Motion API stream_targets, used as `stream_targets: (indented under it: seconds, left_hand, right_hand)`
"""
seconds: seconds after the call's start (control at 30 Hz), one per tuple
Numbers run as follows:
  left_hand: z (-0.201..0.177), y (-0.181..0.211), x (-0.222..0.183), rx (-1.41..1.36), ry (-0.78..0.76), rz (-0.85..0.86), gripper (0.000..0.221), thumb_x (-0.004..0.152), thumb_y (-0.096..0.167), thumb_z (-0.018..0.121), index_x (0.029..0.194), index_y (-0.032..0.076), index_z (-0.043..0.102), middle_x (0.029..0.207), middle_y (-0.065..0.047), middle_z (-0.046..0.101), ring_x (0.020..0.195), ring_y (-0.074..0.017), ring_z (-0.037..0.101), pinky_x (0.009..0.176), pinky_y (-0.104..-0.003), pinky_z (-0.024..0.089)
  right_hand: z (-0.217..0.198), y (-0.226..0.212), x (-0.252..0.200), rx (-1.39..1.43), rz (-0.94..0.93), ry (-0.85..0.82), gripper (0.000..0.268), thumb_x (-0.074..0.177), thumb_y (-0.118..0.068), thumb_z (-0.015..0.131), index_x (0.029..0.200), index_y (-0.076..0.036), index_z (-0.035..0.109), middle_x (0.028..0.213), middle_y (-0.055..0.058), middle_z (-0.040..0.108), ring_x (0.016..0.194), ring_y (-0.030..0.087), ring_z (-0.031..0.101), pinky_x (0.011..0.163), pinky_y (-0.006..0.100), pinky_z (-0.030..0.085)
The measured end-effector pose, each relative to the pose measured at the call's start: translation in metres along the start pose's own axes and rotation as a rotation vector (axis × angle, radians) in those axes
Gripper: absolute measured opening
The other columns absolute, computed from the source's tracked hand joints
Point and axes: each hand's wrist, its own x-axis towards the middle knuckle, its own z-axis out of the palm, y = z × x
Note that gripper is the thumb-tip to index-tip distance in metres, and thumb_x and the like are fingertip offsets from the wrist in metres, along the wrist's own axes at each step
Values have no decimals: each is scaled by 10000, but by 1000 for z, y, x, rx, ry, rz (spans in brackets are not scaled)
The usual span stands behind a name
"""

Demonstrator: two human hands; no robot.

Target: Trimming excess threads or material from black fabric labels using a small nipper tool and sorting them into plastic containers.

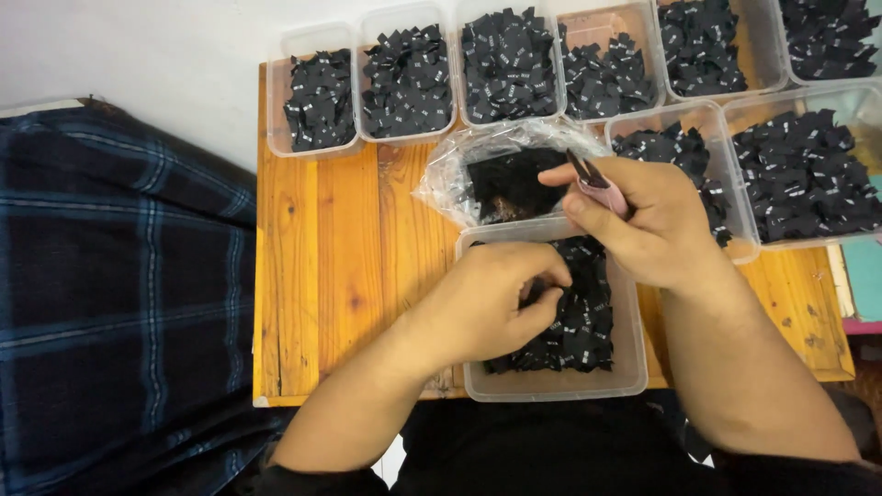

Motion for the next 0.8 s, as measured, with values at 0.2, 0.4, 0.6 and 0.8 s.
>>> stream_targets:
  seconds: [0.2, 0.4, 0.6, 0.8]
  left_hand:
    - [-18, 2, -6, -201, 114, -76, 246, 891, 80, 765, 1120, 110, 679, 907, -4, 691, 726, -102, 602, 722, -235, 548]
    - [-21, -1, -8, -311, 166, -186, 416, 857, 101, 806, 1226, 142, 619, 881, -13, 758, 712, -102, 668, 750, -248, 597]
    - [-19, 0, -7, -282, 280, -238, 428, 858, 128, 816, 1238, 191, 632, 817, 46, 759, 695, -67, 669, 703, -219, 566]
    - [-17, -1, -6, -347, 312, -243, 349, 873, 140, 806, 1188, 166, 658, 790, 43, 734, 670, -54, 606, 677, -209, 536]
  right_hand:
    - [0, 14, 0, -15, -10, -45, 136, 970, -232, 678, 1038, -145, 758, 824, -45, 710, 711, 84, 616, 700, 242, 452]
    - [0, 23, -1, -32, -80, -180, 135, 860, -292, 760, 892, -162, 749, 711, -48, 705, 627, 84, 613, 642, 251, 458]
    - [-3, 11, 3, 3, -183, -275, 91, 857, -231, 743, 883, -146, 765, 802, -51, 792, 696, 99, 729, 692, 255, 534]
    - [-4, 12, 1, 15, -206, -214, 115, 801, -184, 822, 840, -130, 729, 711, -52, 722, 584, 74, 620, 603, 227, 493]
